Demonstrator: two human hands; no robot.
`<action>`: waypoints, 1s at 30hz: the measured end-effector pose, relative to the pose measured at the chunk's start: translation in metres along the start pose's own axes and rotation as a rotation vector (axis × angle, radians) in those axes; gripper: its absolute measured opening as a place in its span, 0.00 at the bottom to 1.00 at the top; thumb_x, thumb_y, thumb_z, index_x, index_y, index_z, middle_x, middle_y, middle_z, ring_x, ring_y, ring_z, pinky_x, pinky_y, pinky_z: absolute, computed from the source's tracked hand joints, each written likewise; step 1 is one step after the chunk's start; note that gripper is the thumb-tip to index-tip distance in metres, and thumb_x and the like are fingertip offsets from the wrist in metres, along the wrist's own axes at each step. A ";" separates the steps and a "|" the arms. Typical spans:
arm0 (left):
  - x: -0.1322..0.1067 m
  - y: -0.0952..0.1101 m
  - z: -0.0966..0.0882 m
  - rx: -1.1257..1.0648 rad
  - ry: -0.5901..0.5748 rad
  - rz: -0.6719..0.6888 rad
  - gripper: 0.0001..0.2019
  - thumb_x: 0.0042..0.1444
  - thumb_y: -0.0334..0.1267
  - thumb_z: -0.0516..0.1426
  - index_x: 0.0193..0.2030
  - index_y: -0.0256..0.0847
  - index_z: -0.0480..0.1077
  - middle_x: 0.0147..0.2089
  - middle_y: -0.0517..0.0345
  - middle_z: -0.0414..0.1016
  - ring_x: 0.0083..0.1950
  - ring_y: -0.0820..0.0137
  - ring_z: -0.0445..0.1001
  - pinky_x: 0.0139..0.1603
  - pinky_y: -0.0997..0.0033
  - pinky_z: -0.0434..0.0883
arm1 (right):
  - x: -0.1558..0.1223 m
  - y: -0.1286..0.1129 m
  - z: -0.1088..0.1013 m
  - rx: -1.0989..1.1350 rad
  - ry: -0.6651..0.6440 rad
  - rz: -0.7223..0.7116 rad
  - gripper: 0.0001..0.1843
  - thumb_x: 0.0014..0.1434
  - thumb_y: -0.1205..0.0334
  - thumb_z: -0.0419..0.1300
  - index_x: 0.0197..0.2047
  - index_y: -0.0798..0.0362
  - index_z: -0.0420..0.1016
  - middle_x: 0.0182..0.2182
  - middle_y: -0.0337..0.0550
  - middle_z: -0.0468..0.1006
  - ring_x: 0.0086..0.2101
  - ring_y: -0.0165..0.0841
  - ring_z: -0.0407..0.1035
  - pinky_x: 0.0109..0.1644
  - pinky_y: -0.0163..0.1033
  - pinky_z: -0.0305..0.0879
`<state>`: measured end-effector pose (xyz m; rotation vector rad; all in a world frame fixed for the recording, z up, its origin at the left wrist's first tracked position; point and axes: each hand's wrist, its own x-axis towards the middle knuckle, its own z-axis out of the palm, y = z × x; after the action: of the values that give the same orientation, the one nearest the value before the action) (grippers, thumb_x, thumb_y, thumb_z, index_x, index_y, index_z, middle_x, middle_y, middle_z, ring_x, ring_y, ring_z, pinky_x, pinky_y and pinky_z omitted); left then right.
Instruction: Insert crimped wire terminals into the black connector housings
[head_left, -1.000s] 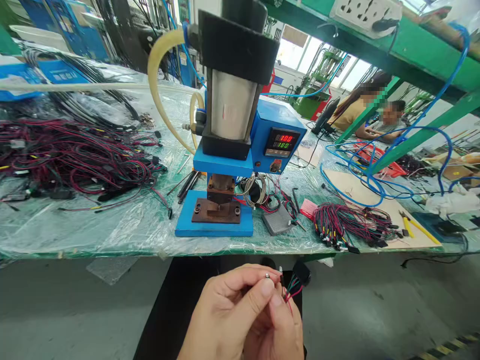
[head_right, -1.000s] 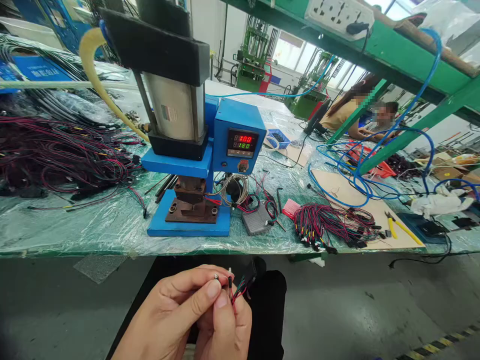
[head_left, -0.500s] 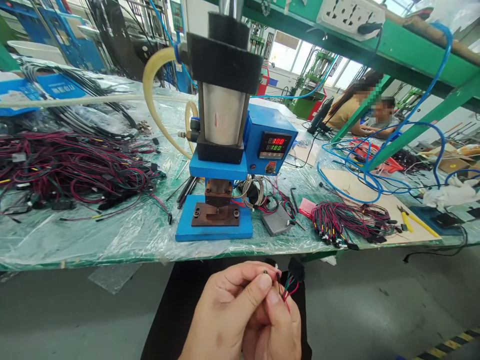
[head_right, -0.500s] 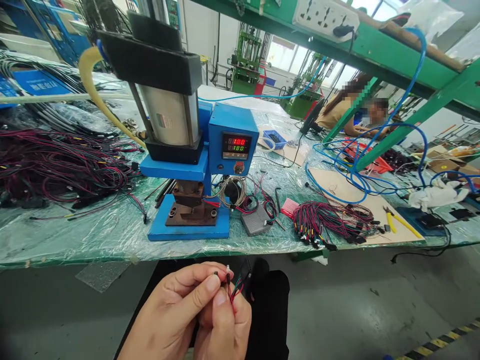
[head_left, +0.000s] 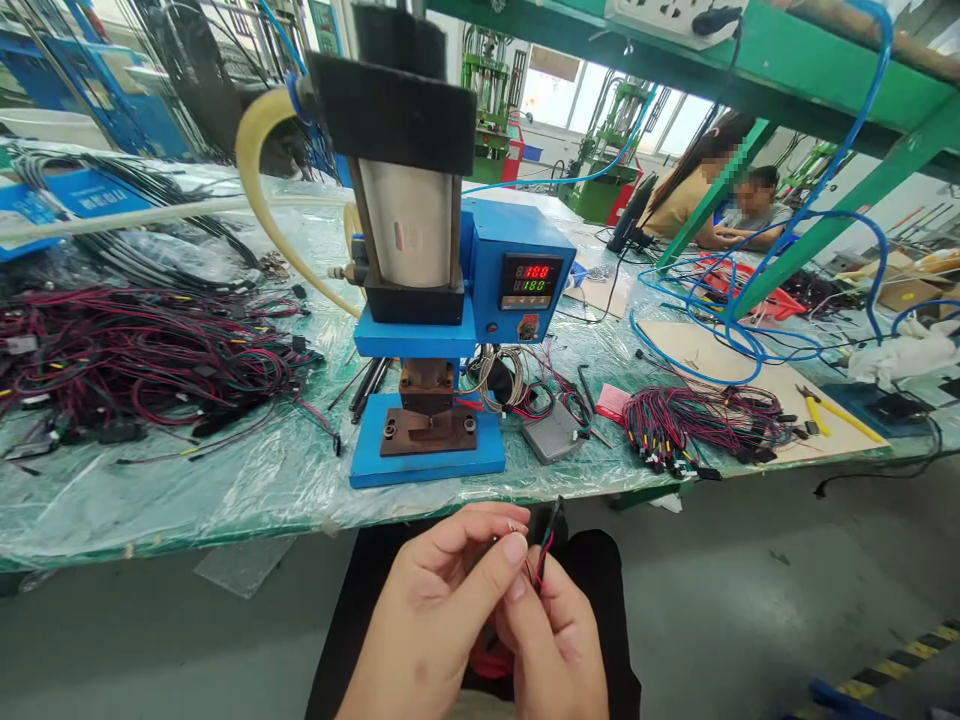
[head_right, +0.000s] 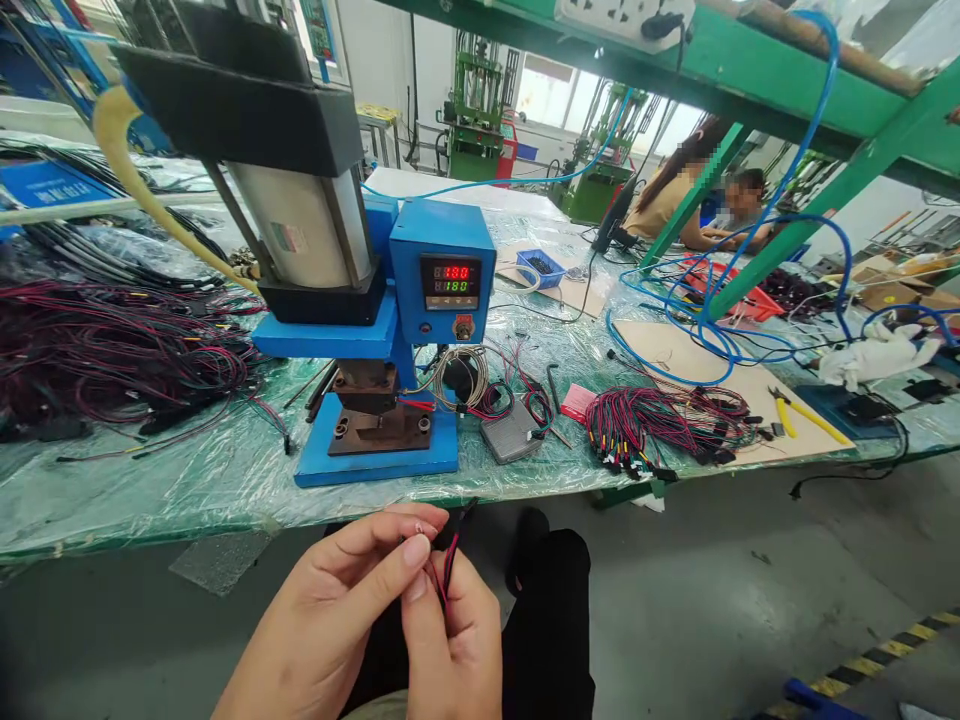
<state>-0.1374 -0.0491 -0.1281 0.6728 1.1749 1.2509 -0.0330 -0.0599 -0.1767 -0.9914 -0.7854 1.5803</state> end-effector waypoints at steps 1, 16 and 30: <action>0.001 0.001 0.000 0.038 0.016 0.059 0.05 0.58 0.44 0.67 0.37 0.48 0.82 0.53 0.57 0.81 0.56 0.64 0.77 0.56 0.74 0.72 | 0.001 -0.003 -0.001 0.028 -0.032 0.023 0.17 0.61 0.47 0.68 0.43 0.52 0.83 0.33 0.41 0.79 0.35 0.33 0.71 0.47 0.40 0.71; 0.001 0.008 -0.014 0.204 0.107 0.133 0.04 0.55 0.44 0.68 0.33 0.50 0.82 0.52 0.57 0.79 0.59 0.59 0.72 0.59 0.66 0.69 | 0.013 -0.029 0.001 0.478 -0.196 0.272 0.16 0.57 0.50 0.70 0.38 0.55 0.77 0.24 0.33 0.67 0.20 0.23 0.55 0.23 0.29 0.53; 0.002 0.010 -0.016 0.065 -0.004 -0.027 0.05 0.54 0.43 0.70 0.35 0.45 0.84 0.49 0.57 0.82 0.51 0.65 0.78 0.50 0.77 0.75 | 0.007 -0.032 -0.001 0.071 -0.179 0.212 0.22 0.61 0.44 0.67 0.33 0.56 0.74 0.17 0.31 0.65 0.19 0.22 0.51 0.23 0.30 0.45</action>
<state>-0.1559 -0.0484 -0.1249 0.7051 1.2222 1.1922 -0.0195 -0.0460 -0.1507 -0.9146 -0.7593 1.8877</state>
